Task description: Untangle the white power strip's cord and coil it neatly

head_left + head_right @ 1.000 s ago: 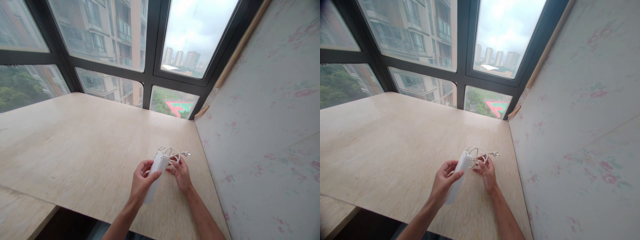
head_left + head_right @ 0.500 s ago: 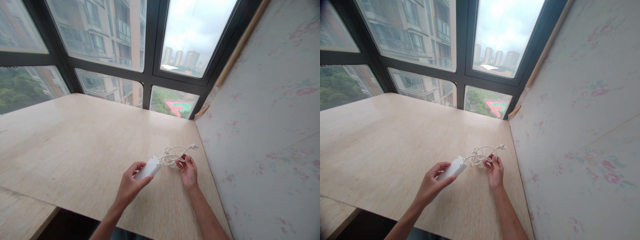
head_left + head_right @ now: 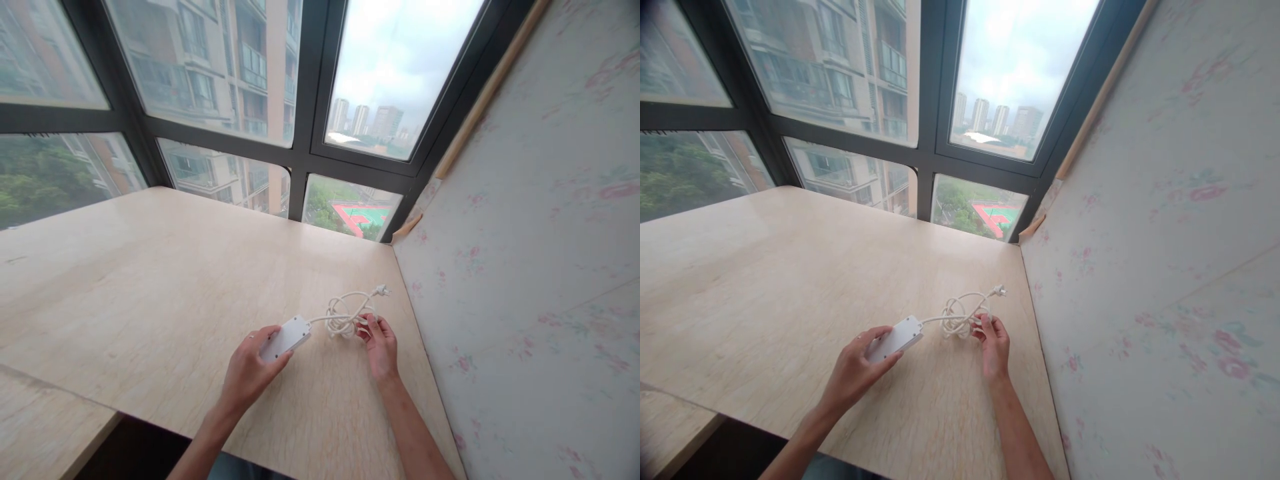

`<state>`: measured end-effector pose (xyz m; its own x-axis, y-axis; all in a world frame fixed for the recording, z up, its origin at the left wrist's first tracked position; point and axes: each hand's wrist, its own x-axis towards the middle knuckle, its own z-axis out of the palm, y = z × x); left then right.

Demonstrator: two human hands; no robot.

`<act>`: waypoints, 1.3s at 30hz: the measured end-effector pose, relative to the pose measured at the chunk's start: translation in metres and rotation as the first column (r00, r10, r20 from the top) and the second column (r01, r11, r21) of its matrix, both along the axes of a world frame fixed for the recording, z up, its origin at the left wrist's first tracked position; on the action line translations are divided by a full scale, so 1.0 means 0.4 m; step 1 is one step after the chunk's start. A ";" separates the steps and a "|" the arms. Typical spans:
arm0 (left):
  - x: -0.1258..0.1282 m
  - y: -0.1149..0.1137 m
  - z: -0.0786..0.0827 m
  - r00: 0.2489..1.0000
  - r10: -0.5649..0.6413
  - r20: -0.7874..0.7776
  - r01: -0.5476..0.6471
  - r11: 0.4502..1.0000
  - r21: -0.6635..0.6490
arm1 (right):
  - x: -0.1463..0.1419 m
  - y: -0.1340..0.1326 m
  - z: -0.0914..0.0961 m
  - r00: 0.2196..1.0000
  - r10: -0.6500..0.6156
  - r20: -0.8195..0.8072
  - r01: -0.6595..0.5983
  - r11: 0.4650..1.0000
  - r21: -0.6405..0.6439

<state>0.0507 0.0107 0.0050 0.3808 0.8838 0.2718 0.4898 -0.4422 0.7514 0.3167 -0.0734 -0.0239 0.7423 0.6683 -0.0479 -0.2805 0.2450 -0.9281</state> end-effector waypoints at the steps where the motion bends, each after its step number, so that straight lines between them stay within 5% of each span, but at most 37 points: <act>1: -0.003 0.003 -0.003 1.000 0.006 -0.008 -0.006 1.000 0.005 | -0.002 0.000 0.001 1.000 0.007 0.015 -0.007 1.000 -0.005; 10: 0.005 0.020 -0.021 0.998 -0.005 -0.063 0.009 0.998 0.060 | -0.011 -0.004 0.004 0.998 0.030 0.061 -0.031 0.999 0.026; 17: 0.016 0.033 -0.040 0.989 0.037 -0.141 -0.020 0.992 0.121 | -0.002 0.001 -0.021 0.960 0.030 0.277 0.002 0.993 -0.115; 20: 0.015 0.038 -0.048 0.974 0.063 -0.217 -0.033 0.989 0.141 | -0.004 0.003 -0.043 0.904 0.095 0.417 -0.018 0.983 -0.183; 26: 0.012 0.041 -0.044 0.946 0.046 -0.320 0.007 0.987 0.163 | -0.018 -0.001 -0.085 0.658 0.201 0.726 -0.023 0.969 -0.248; 30: 0.009 0.045 -0.024 0.901 0.030 -0.433 0.032 0.990 0.134 | -0.016 -0.003 -0.093 0.651 0.208 0.730 -0.022 0.966 -0.256; 36: -0.001 0.064 0.007 0.782 0.192 -0.593 -0.036 0.964 0.264 | -0.021 -0.003 -0.094 0.635 0.216 0.742 0.015 0.957 -0.291; 39: 0.018 0.063 0.007 0.828 0.206 -0.522 -0.041 0.950 0.310 | -0.032 -0.001 -0.091 0.592 0.219 0.776 0.050 0.950 -0.307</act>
<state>0.0580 0.0358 0.0080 0.4313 0.8539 0.2914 0.8440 -0.4960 0.2041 0.3038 -0.0737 -0.0604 0.5115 0.7873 0.3442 0.5928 -0.0333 -0.8046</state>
